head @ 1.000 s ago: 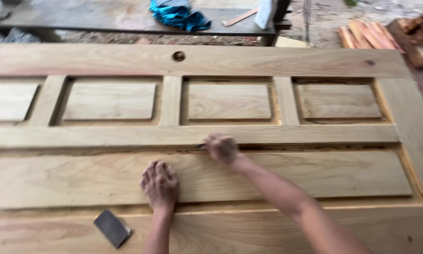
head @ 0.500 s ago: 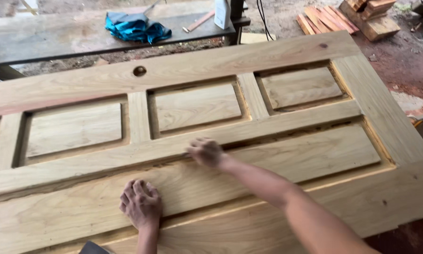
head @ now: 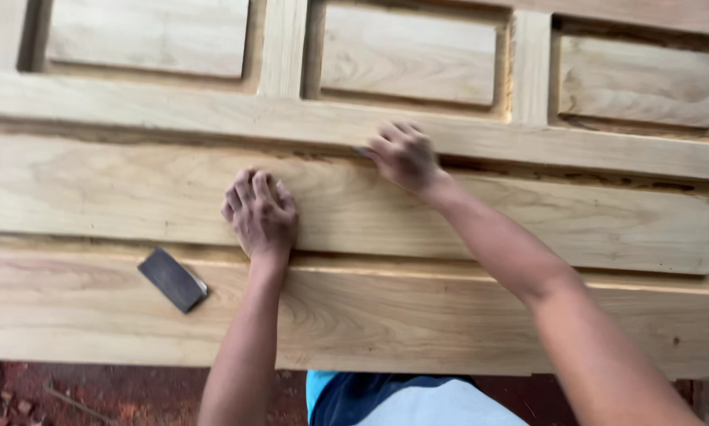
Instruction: The person sands the grooves and panels of a wooden door using handheld sanding blocks and scrapes corners with a chisel.
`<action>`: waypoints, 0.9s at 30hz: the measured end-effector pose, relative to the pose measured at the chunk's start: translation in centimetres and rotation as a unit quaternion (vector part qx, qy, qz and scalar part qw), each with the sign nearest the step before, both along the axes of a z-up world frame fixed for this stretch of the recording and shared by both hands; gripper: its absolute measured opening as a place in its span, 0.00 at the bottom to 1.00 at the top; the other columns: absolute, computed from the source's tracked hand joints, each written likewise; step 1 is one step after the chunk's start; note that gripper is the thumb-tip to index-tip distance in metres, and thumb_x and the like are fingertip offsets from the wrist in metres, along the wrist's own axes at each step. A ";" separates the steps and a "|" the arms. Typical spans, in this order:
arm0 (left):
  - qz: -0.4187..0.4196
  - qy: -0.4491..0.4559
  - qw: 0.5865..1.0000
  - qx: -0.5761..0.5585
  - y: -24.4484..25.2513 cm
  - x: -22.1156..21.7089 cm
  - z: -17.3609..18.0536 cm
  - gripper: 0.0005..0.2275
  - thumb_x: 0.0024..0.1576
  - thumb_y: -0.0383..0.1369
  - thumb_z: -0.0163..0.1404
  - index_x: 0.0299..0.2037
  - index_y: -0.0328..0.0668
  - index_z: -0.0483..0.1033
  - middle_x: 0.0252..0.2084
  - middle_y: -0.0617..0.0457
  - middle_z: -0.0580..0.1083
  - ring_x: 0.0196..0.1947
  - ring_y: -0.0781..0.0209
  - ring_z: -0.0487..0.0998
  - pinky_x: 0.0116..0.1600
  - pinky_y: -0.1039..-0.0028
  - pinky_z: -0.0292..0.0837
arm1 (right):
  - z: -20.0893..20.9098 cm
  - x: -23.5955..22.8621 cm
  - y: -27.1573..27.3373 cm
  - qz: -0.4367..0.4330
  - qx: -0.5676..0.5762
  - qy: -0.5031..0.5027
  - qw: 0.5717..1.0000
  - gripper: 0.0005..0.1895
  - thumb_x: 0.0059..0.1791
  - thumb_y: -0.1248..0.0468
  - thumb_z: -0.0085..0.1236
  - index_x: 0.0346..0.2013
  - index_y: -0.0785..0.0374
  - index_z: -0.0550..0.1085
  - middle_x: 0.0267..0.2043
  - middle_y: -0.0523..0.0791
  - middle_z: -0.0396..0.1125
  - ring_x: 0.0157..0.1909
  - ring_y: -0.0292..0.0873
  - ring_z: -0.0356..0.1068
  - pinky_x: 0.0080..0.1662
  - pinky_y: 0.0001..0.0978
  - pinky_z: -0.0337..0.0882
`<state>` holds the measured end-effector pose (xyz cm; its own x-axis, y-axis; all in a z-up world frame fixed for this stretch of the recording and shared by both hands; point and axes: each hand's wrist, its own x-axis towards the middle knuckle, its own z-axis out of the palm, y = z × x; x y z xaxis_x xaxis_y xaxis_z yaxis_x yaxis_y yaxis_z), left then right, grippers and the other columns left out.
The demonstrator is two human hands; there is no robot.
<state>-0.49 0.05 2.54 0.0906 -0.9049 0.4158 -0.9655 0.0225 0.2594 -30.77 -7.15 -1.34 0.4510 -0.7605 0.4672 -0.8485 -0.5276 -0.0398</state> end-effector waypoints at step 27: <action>0.006 0.002 1.000 -0.018 -0.6 0.3 -0.4 0.10 0.56 0.40 0.49 0.44 0.49 0.73 0.53 0.50 0.71 0.53 0.50 0.71 0.53 0.60 0.63 | -0.9 0.1 -0.5 0.059 0.014 -0.059 0.996 0.12 0.44 0.63 0.75 0.29 0.52 0.75 0.33 0.42 0.66 0.37 0.50 0.72 0.40 0.42 0.73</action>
<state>-0.16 -0.51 2.15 0.1030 -0.8880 0.4482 -0.9648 0.0204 0.2622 -30.67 -7.67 -2.25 0.4811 -0.7192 0.5014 -0.7698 -0.6202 -0.1510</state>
